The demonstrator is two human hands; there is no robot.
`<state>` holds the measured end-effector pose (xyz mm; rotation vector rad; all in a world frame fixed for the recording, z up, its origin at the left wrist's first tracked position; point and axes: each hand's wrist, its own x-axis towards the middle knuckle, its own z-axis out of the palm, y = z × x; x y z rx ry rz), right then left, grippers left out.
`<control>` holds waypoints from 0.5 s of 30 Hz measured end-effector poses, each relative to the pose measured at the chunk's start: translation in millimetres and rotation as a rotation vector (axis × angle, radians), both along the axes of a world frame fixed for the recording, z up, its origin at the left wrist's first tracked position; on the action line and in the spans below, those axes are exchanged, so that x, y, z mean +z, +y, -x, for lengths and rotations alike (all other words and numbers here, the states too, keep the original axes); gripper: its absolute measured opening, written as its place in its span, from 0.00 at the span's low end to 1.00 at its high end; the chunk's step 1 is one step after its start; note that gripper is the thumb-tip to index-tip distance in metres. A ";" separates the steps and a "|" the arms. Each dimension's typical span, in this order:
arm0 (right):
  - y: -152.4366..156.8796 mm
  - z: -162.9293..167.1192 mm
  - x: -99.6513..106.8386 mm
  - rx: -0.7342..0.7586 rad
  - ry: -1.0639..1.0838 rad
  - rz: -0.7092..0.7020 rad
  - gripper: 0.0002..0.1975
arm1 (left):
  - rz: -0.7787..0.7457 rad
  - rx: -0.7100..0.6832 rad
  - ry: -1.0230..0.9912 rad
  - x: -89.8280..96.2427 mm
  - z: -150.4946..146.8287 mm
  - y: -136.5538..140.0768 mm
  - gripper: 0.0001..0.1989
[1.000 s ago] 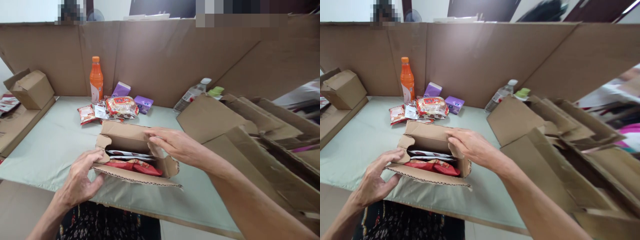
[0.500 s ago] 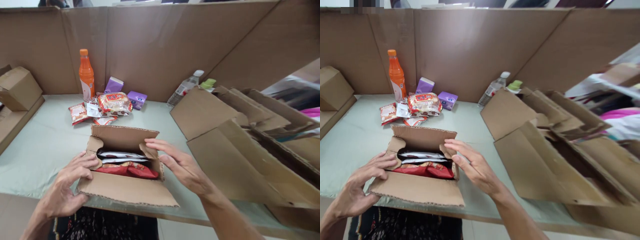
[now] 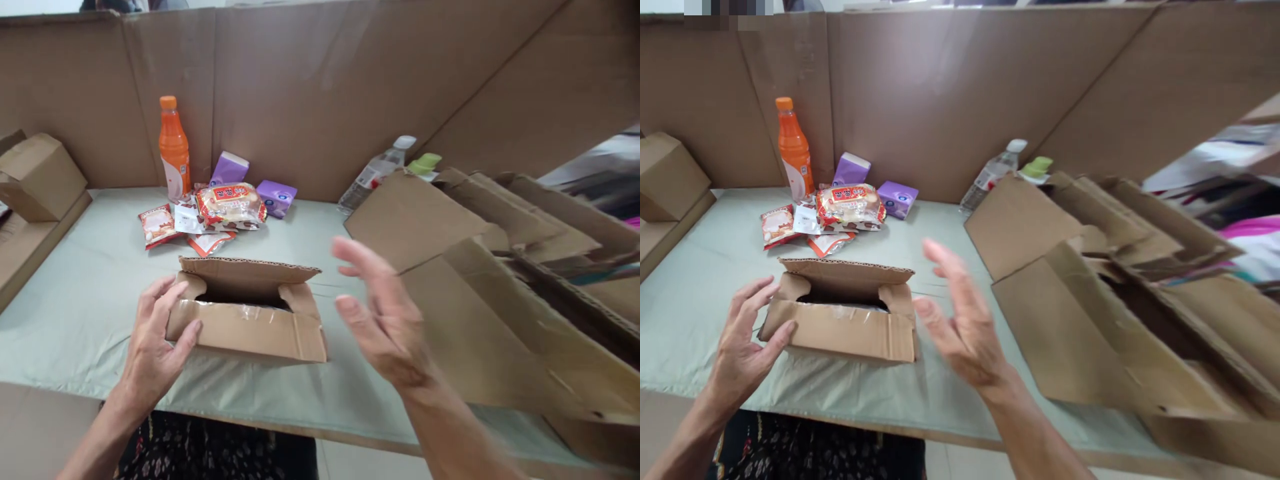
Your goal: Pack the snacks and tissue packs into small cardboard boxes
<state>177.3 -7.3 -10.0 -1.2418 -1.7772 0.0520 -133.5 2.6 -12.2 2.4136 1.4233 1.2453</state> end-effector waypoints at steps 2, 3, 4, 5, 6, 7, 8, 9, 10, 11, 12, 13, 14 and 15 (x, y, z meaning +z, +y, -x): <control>-1.4 1.8 -5.2 0.189 -0.175 0.050 0.27 | 0.010 -0.005 0.007 -3.1 1.2 0.5 0.23; -3.2 3.5 -10.4 0.258 -0.252 0.043 0.27 | 0.030 -0.025 0.007 -4.8 3.1 1.1 0.23; -5.7 5.3 -16.8 0.297 -0.308 0.025 0.27 | 0.058 -0.056 0.007 -6.6 5.9 2.3 0.23; -8.9 6.7 -23.8 0.302 -0.339 0.006 0.27 | 0.098 -0.098 0.011 -8.2 9.5 4.4 0.21; -12.4 7.6 -30.8 0.285 -0.349 -0.012 0.28 | 0.148 -0.146 0.016 -9.7 13.6 7.5 0.20; -16.2 7.8 -37.3 0.264 -0.344 -0.026 0.28 | 0.208 -0.196 0.022 -10.7 18.1 11.7 0.18; -19.9 7.3 -43.2 0.251 -0.331 -0.033 0.29 | 0.275 -0.248 0.027 -11.4 22.7 16.9 0.18; -23.5 6.3 -48.3 0.244 -0.316 -0.035 0.29 | 0.339 -0.301 0.025 -11.5 27.2 22.8 0.18; -26.8 4.8 -52.7 0.235 -0.300 -0.033 0.29 | 0.393 -0.355 0.017 -11.2 31.3 29.0 0.18; -30.0 2.9 -56.8 0.223 -0.283 -0.023 0.28 | 0.432 -0.411 0.008 -10.5 34.7 35.0 0.19; -32.9 0.6 -60.8 0.203 -0.261 -0.002 0.28 | 0.463 -0.461 0.003 -9.7 37.4 40.4 0.21; -35.7 -2.2 -65.0 0.173 -0.232 0.027 0.27 | 0.485 -0.503 0.007 -8.9 39.1 44.6 0.24; -38.4 -5.7 -69.7 0.142 -0.196 0.065 0.27 | 0.496 -0.534 0.020 -8.4 39.9 47.3 0.28; -40.8 -9.9 -74.9 0.117 -0.159 0.113 0.27 | 0.501 -0.552 0.042 -8.3 39.7 48.5 0.33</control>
